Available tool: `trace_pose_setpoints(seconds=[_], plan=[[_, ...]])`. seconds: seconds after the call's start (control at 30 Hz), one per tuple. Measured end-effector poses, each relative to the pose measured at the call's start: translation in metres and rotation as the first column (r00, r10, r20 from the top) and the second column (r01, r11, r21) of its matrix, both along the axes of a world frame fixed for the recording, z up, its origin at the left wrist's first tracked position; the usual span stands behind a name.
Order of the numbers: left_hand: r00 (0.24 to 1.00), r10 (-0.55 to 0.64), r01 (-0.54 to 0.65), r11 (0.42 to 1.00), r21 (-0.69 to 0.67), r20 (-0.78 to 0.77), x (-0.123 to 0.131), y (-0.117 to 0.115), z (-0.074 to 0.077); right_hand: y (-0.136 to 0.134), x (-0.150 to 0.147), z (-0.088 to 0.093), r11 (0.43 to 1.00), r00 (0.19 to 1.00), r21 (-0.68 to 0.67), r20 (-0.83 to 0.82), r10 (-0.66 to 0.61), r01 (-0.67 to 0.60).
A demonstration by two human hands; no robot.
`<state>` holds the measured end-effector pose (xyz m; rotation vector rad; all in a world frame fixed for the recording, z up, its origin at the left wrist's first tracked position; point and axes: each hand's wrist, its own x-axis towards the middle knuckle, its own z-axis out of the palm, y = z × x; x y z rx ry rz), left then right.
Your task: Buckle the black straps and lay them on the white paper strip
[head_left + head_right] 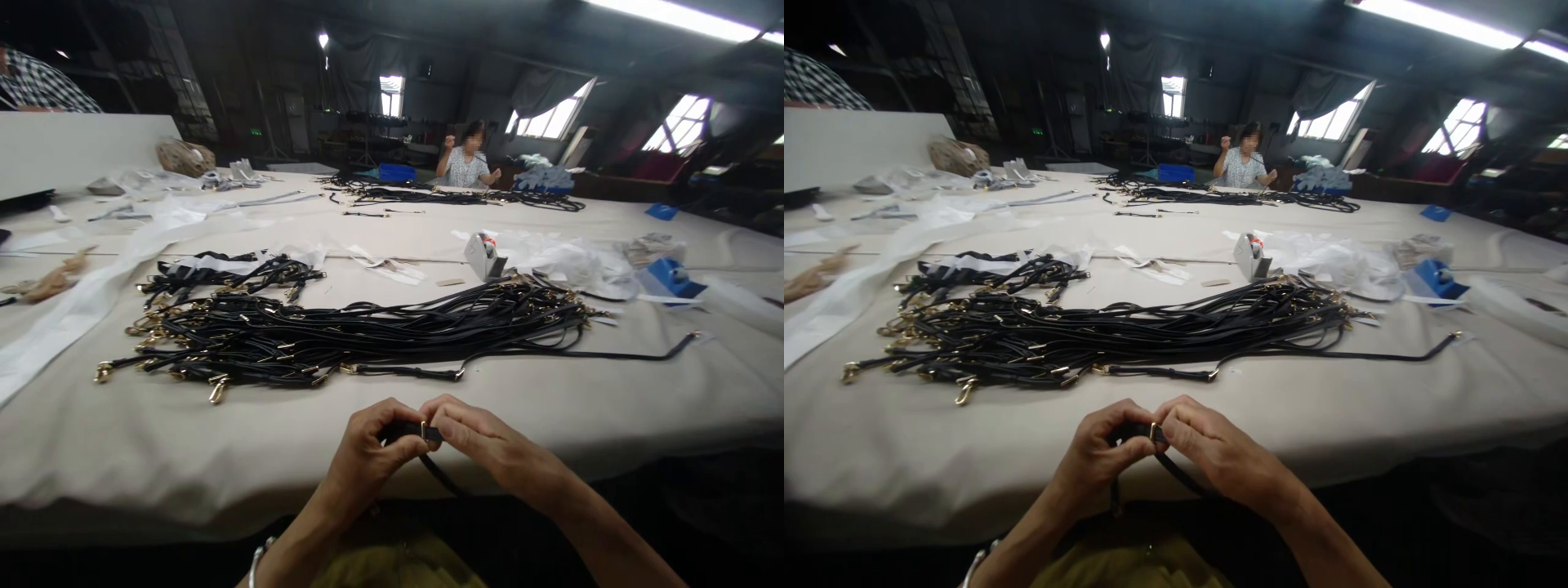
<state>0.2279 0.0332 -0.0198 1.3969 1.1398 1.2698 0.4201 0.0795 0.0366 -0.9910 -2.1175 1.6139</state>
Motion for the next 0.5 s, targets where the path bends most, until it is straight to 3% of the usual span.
trace_pose_setpoints(seconds=[0.17,0.33,0.43,0.5], plan=[[0.999,-0.036,0.037,0.999,0.027,-0.033,-0.001,0.001,-0.007,0.0,0.005,-0.007,0.993,0.993,0.029,0.003,-0.116,0.116],[0.995,-0.059,0.063,0.997,0.042,-0.076,0.001,0.001,-0.015,-0.006,-0.009,-0.021,0.989,0.99,0.061,-0.023,-0.137,0.138],[0.988,-0.145,0.15,0.986,-0.077,0.06,-0.004,-0.001,-0.014,-0.005,-0.009,-0.022,0.984,0.985,0.066,0.032,-0.169,0.167],[0.953,-0.196,0.237,0.957,-0.168,0.23,-0.007,-0.002,-0.012,-0.005,-0.008,-0.02,0.964,0.973,0.17,0.071,-0.219,0.205]])
